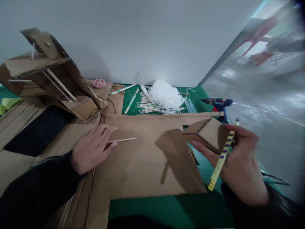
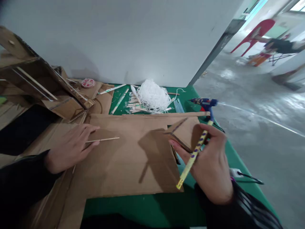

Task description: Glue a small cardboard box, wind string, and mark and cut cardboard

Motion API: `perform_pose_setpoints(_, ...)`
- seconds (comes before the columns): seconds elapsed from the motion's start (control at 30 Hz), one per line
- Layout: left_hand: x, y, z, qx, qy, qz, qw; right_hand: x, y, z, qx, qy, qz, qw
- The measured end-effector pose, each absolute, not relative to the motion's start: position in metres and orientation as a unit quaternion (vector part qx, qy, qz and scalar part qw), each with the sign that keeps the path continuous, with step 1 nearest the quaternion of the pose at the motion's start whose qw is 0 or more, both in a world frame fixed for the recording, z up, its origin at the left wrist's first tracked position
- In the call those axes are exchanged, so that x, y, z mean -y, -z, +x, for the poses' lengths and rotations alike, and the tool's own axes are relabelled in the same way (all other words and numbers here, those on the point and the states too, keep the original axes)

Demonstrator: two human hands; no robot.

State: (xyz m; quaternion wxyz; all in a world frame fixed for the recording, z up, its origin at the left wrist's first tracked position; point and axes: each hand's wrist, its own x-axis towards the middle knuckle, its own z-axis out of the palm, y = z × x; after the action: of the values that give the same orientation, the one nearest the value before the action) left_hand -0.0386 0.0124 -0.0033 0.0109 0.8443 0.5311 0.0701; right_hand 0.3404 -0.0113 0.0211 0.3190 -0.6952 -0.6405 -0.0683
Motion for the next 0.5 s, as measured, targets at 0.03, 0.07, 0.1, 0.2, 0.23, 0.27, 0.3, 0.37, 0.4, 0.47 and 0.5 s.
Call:
perform_pose_setpoints(0.03,-0.014,0.004,-0.043,-0.533,-0.064,0.843,0.018,0.015,-0.019,0.347,0.613,0.072,-0.729,0.297)
perform_pose_setpoints(0.07,-0.014,0.004,-0.046,-0.531,-0.059,0.845,0.024,0.019,-0.016,0.352,0.589,0.069,-0.758,0.272)
perform_pose_setpoints(0.1,-0.015,0.002,-0.047,-0.526,-0.055,0.848,0.032,0.022,-0.013,0.354,0.568,0.064,-0.781,0.251)
perform_pose_setpoints(0.2,-0.014,-0.009,-0.043,-0.528,-0.036,0.845,0.079,0.026,-0.004,0.354,0.534,0.055,-0.817,0.210)
perform_pose_setpoints(0.23,-0.013,-0.013,-0.040,-0.534,-0.026,0.839,0.106,0.026,-0.001,0.353,0.535,0.058,-0.817,0.206)
perform_pose_setpoints(0.27,-0.012,-0.017,-0.036,-0.537,-0.016,0.832,0.138,0.026,0.002,0.353,0.541,0.065,-0.813,0.204)
perform_pose_setpoints(0.3,-0.011,-0.020,-0.031,-0.536,-0.010,0.827,0.168,0.025,0.005,0.354,0.550,0.071,-0.807,0.205)
perform_pose_setpoints(0.37,-0.007,-0.024,-0.021,-0.523,-0.015,0.825,0.216,0.023,0.010,0.356,0.561,0.080,-0.796,0.212)
perform_pose_setpoints(0.4,-0.004,-0.024,-0.015,-0.518,-0.027,0.824,0.228,0.021,0.013,0.358,0.563,0.084,-0.793,0.216)
perform_pose_setpoints(0.47,0.002,-0.022,-0.005,-0.515,-0.049,0.821,0.243,0.019,0.016,0.359,0.568,0.087,-0.788,0.220)
perform_pose_setpoints(0.5,0.004,-0.021,0.000,-0.514,-0.055,0.819,0.249,0.018,0.017,0.359,0.570,0.088,-0.786,0.223)
